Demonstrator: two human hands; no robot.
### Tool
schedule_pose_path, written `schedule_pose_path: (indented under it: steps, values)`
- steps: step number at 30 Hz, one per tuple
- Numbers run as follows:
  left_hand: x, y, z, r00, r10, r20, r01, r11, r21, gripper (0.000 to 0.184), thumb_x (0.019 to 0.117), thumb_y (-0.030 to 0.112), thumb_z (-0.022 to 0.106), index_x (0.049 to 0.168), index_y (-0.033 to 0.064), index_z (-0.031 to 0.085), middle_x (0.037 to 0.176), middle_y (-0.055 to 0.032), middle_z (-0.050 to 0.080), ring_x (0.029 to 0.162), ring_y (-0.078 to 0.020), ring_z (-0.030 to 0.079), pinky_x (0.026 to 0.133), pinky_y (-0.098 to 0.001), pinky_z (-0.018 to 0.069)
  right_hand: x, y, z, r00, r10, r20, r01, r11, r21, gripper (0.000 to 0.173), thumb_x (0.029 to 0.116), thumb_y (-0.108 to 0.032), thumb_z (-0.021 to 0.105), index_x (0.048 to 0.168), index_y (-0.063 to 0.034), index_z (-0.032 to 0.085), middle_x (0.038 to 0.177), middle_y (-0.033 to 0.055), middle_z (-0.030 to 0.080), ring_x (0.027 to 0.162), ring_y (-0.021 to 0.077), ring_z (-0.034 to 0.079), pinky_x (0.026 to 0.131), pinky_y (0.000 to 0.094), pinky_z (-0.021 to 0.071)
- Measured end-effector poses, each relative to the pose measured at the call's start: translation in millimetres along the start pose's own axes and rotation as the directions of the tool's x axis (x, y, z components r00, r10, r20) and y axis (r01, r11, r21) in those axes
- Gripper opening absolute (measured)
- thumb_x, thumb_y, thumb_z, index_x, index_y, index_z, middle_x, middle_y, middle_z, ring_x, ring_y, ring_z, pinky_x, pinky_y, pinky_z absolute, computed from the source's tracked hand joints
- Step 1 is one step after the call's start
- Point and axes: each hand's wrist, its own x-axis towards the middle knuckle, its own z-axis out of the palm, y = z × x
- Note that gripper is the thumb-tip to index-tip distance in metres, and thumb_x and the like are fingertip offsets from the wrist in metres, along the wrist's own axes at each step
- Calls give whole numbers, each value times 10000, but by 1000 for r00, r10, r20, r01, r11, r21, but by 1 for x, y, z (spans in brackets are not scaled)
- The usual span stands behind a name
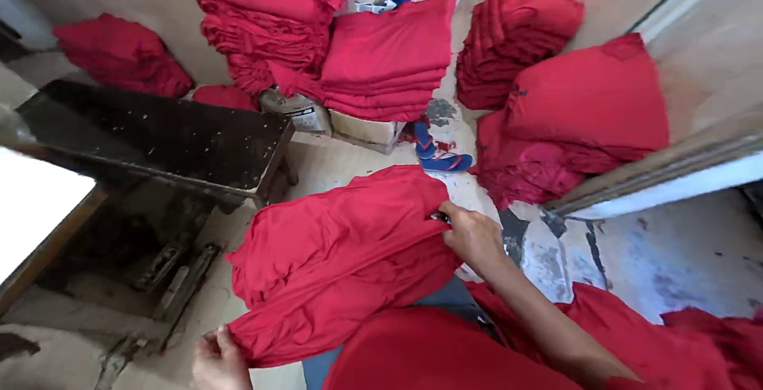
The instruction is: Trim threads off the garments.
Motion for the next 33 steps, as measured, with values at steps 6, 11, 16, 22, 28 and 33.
schedule_pose_path:
  steps: [6,11,16,22,28,33]
  values:
    - [11,98,11,875,483,34,-480,874,-73,362,1028,217,572,1124,-127,627,1079,-312,657,1031,-447,652,902,-600,507,-7,16,8,862,-137,-488,299,914,272,176,848,-9,685,1021,-12,716,841,185,715,751,375,701,650,596,532]
    - [-40,192,72,380,852,359,-595,522,-610,391,928,270,724,1131,-55,647,1079,-182,682,892,-224,687,768,-379,586,-8,-14,24,849,-282,-446,463,803,375,240,821,-29,689,1059,-38,719,792,108,706,679,271,682,613,503,553]
    - [-60,213,120,325,904,279,-671,428,-606,197,962,54,582,1051,-63,713,1026,-170,720,913,-238,719,835,-370,594,-7,-17,30,841,-308,-445,444,864,239,281,823,-51,721,1102,-21,706,842,147,719,698,335,709,595,525,562]
    - [2,193,130,656,697,290,-698,706,-116,199,960,146,620,1058,49,764,1044,-199,717,1042,-436,645,905,-661,431,-20,7,59,921,-328,-210,368,909,196,350,892,-104,670,1227,-9,642,1154,205,670,893,359,715,682,517,583]
    - [21,186,109,594,538,598,-591,796,-129,318,992,249,652,1247,66,703,1265,-196,662,1245,-413,566,1058,-658,358,-42,29,102,831,-427,-357,522,820,235,254,928,-185,673,1112,-11,672,1015,166,695,768,284,716,594,438,587]
    - [-12,194,78,607,534,588,-261,833,-487,337,1086,223,457,951,12,682,780,-26,706,686,-118,678,652,-306,574,-43,34,103,802,-427,-417,555,792,255,172,952,-159,634,1029,-14,686,937,151,678,725,252,694,575,400,576]
